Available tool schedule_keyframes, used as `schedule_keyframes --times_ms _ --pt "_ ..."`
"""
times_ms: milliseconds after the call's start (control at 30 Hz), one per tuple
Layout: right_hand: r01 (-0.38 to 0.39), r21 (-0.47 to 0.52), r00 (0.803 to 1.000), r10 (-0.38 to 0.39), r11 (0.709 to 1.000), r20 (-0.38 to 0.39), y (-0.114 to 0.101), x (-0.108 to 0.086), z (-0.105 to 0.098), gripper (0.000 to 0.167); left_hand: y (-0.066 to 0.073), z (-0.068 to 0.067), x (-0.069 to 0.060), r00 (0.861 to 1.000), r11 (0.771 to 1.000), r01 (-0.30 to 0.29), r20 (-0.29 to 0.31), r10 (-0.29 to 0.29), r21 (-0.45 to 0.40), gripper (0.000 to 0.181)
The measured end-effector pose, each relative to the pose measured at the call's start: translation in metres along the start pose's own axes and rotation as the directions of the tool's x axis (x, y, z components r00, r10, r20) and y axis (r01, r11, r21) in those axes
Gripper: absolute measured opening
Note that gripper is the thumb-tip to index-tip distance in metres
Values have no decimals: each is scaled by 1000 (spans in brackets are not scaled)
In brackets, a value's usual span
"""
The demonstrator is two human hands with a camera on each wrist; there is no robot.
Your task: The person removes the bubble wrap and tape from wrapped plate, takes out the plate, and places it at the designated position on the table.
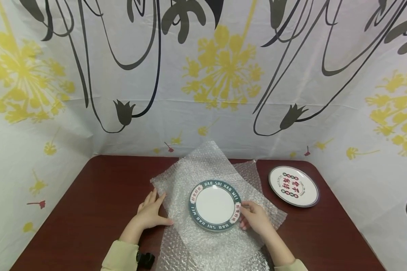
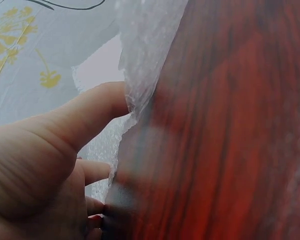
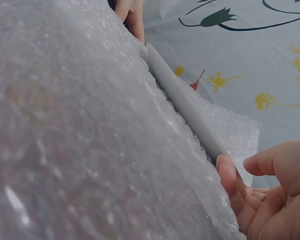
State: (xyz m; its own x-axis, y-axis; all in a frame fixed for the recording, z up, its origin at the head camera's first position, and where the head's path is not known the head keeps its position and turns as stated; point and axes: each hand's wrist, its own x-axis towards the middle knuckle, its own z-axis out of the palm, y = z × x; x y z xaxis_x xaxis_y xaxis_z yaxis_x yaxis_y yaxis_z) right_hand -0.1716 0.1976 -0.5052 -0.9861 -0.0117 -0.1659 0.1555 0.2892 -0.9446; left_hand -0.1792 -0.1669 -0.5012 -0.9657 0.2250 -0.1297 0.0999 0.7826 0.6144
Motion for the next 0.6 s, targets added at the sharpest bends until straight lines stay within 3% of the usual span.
schedule_keyframes --times_ms 167,600 --pt "-14 27 1000 13 1000 11 1 2 1 43 0 0 0 1000 1000 1 0 -1 -3 109" --pt "-36 -19 999 35 999 -25 0 3 5 45 -1 0 1 1000 1000 5 6 -5 -17 110"
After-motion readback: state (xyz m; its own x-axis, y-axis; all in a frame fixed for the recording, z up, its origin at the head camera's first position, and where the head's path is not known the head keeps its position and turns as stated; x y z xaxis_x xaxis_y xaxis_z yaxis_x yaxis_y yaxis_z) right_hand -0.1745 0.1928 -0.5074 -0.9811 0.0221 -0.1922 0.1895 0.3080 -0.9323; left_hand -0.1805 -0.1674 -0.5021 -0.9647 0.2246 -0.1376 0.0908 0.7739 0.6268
